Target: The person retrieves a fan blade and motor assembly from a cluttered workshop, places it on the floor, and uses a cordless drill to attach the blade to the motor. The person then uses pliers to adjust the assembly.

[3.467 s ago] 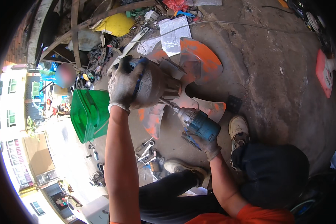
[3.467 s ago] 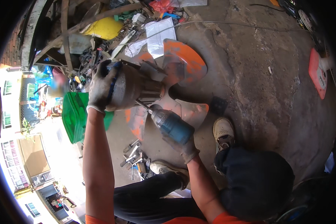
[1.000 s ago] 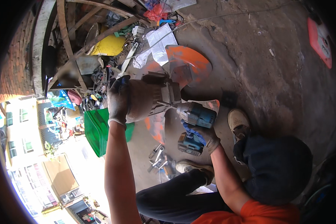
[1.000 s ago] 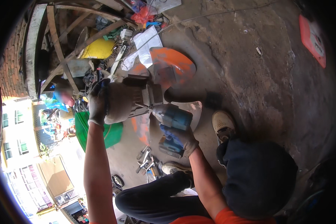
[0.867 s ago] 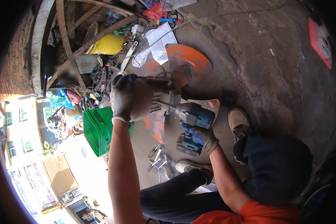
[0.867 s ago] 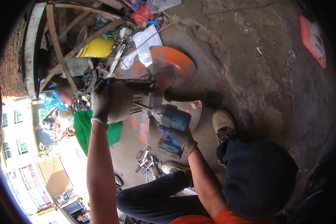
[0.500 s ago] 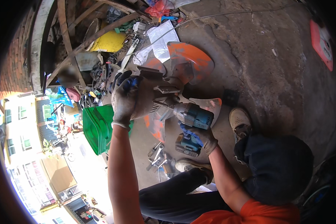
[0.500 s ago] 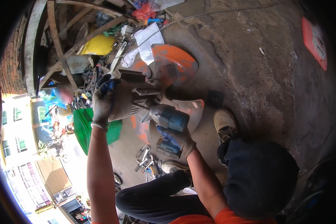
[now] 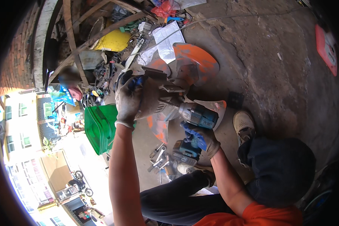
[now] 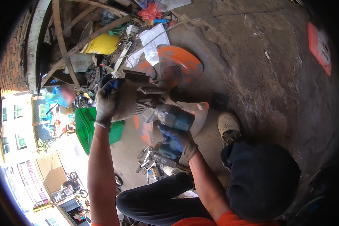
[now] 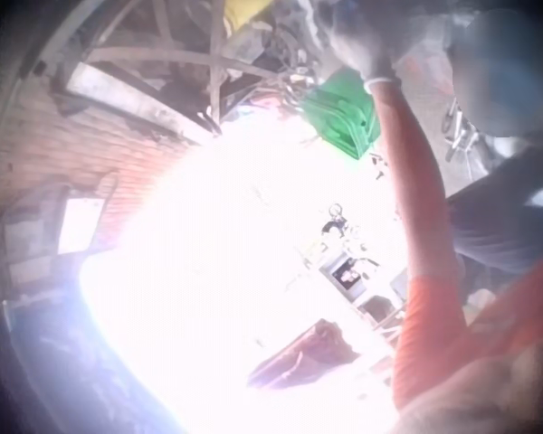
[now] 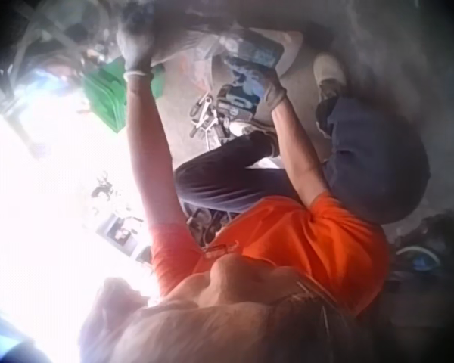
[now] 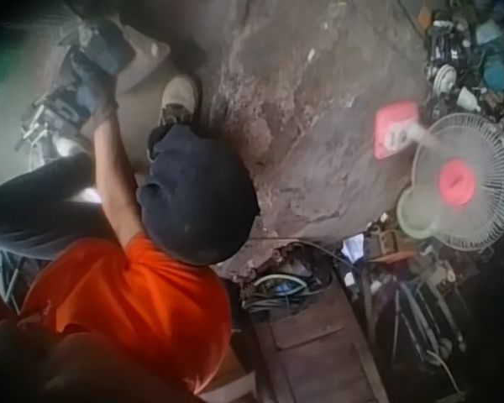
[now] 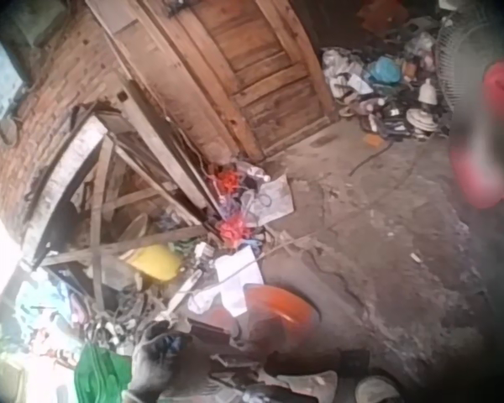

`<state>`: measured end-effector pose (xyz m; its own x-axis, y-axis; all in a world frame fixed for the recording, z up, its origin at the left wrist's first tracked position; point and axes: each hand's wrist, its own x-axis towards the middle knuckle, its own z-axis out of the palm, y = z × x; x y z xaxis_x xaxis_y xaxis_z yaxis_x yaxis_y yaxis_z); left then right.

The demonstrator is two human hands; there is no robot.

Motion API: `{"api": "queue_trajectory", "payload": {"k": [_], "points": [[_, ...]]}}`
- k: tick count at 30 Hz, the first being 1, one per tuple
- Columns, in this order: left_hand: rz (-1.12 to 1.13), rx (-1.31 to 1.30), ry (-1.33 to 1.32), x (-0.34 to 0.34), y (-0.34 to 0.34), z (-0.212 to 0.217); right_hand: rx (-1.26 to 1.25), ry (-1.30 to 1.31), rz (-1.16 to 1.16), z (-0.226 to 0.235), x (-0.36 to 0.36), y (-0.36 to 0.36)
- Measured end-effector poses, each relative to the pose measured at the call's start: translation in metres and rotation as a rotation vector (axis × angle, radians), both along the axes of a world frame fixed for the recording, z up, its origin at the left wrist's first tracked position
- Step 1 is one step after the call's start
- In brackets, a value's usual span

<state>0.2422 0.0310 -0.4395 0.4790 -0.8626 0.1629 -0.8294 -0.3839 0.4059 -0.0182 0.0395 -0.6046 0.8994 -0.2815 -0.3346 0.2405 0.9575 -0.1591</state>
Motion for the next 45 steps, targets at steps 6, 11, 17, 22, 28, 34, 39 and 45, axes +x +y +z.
{"api": "queue_trajectory", "payload": {"k": [6,11,17,22,28,34,39,45], "points": [[0.287,0.016,0.189,0.013,-0.007,0.007,-0.006,-0.058,0.051,-0.002,-0.002,-0.007],[0.206,0.044,0.053,0.002,-0.008,0.004,-0.129,0.213,-0.046,0.001,0.003,-0.016],[0.124,0.030,-0.001,0.005,-0.005,0.001,-0.641,0.169,0.039,-0.077,-0.003,0.011],[0.137,0.036,0.039,0.002,-0.009,0.003,-0.711,0.102,-0.147,-0.033,-0.001,0.027],[0.136,0.028,0.026,0.003,-0.006,0.004,-0.528,0.082,-0.139,-0.018,-0.003,0.027],[0.188,0.063,-0.004,-0.004,-0.010,0.006,-0.528,0.196,-0.210,-0.013,0.002,0.029],[0.171,0.058,0.051,-0.004,-0.011,0.005,-0.371,0.150,-0.225,-0.024,0.002,0.039],[0.127,0.002,0.074,0.000,-0.007,0.003,-0.211,0.006,-0.176,-0.021,-0.001,0.037]]}}
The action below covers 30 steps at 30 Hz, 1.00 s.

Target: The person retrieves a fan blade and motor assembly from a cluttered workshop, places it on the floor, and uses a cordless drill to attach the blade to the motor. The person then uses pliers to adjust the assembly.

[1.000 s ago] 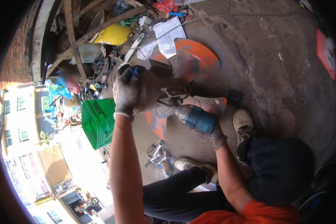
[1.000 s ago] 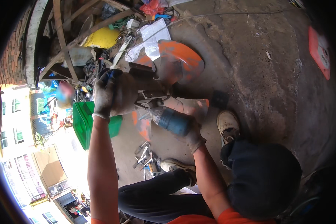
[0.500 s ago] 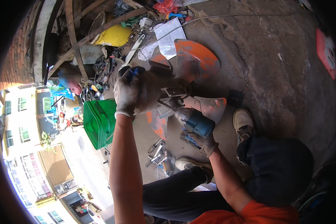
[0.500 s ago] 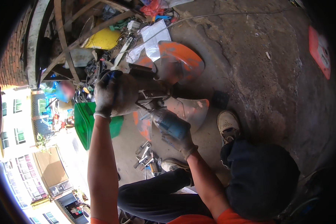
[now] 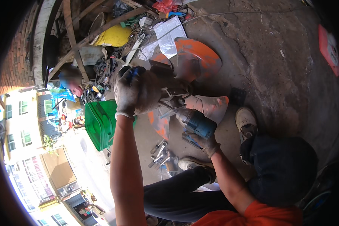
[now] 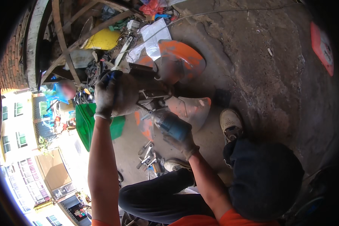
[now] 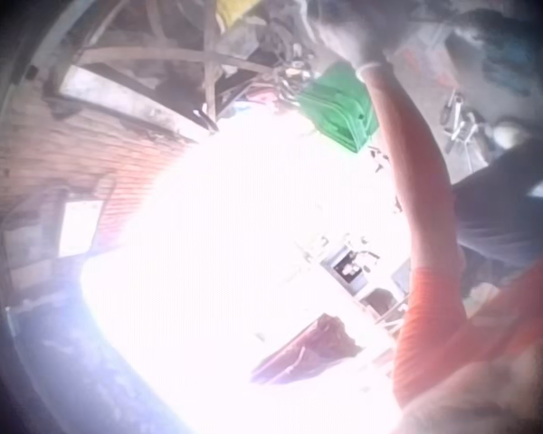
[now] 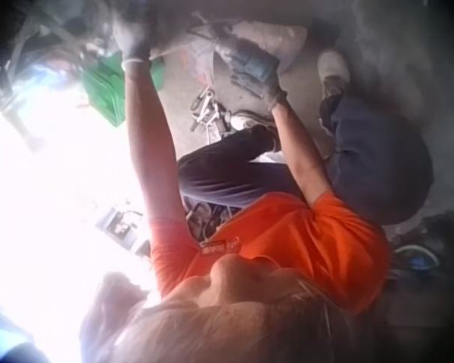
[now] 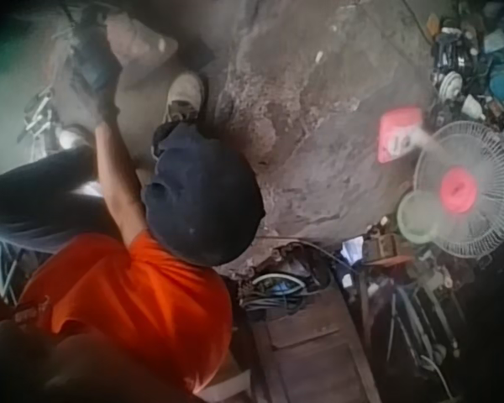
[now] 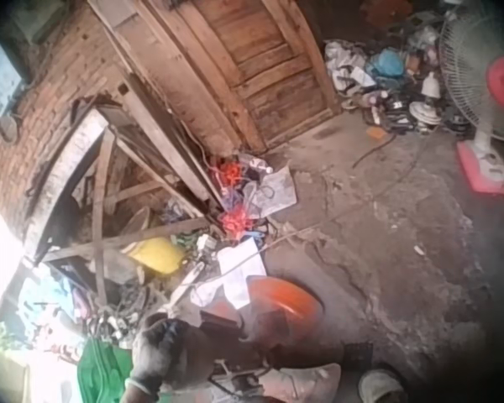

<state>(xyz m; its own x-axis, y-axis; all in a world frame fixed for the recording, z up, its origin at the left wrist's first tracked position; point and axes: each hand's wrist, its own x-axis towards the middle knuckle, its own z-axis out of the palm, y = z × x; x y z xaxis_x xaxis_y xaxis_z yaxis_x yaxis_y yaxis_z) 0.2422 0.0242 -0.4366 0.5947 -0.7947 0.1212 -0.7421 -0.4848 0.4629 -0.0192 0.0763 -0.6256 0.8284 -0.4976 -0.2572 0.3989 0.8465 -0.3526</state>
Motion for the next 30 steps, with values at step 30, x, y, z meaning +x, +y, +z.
{"api": "queue_trajectory", "payload": {"k": [30], "points": [[-0.813,0.364,-0.645,-0.057,0.051,0.007,-0.516,0.247,0.238,-0.012,-0.038,-0.076]]}}
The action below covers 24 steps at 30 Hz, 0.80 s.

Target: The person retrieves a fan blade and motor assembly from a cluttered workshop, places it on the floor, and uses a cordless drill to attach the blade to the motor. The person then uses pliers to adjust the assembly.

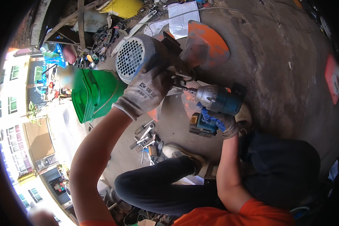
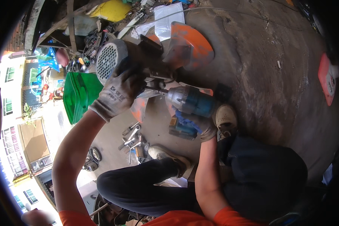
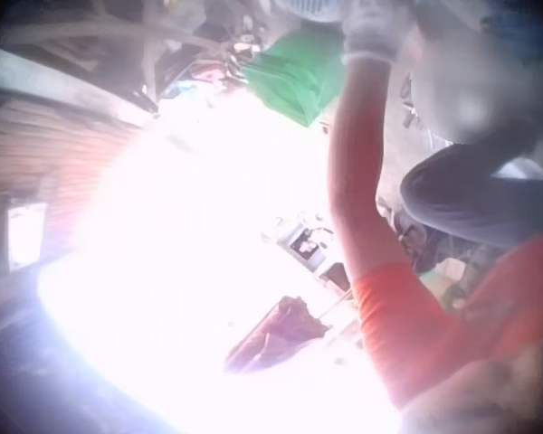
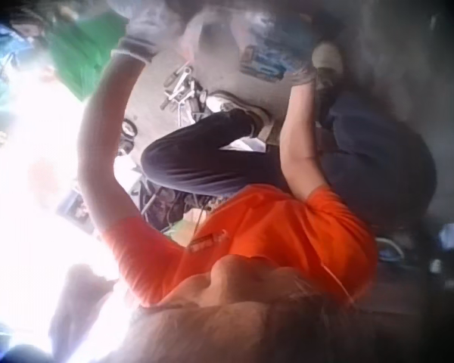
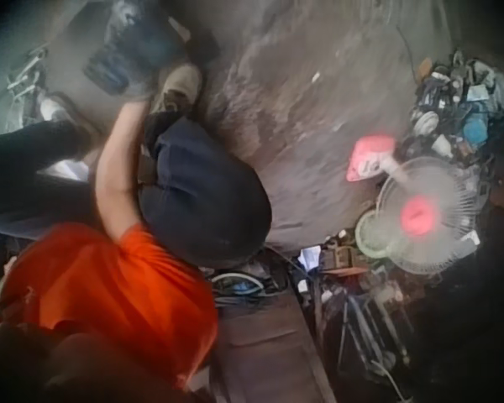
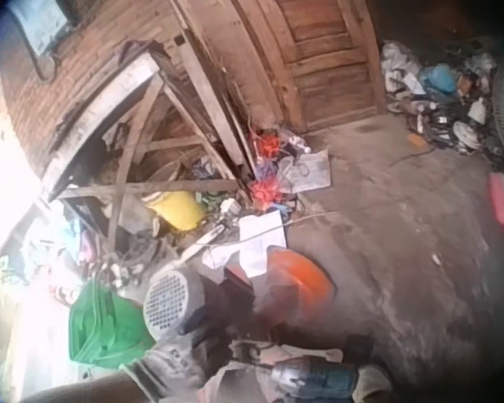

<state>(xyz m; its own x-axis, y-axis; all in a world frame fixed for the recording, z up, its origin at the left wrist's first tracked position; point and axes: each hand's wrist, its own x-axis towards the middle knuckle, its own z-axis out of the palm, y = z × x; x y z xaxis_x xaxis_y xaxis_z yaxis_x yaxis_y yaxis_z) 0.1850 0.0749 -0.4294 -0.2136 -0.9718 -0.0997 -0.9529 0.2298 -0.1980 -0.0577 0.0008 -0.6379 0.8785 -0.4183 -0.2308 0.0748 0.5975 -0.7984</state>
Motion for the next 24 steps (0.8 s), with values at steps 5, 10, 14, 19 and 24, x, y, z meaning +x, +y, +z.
{"api": "queue_trajectory", "payload": {"k": [5,10,14,19,24], "points": [[0.361,0.396,0.437,-0.039,0.038,0.029,-0.902,0.053,0.154,-0.015,-0.037,-0.040],[0.511,0.403,0.520,-0.045,0.080,0.044,-1.142,0.084,0.184,-0.022,-0.041,-0.041],[0.655,0.298,0.648,-0.031,0.122,0.020,-0.499,0.026,0.021,-0.013,-0.047,-0.050],[1.089,0.273,0.804,-0.054,0.237,-0.130,-0.445,0.030,-0.143,0.067,-0.006,-0.102],[1.248,-0.058,0.839,-0.114,0.272,-0.264,-0.159,-0.062,0.024,0.173,0.044,-0.210]]}}
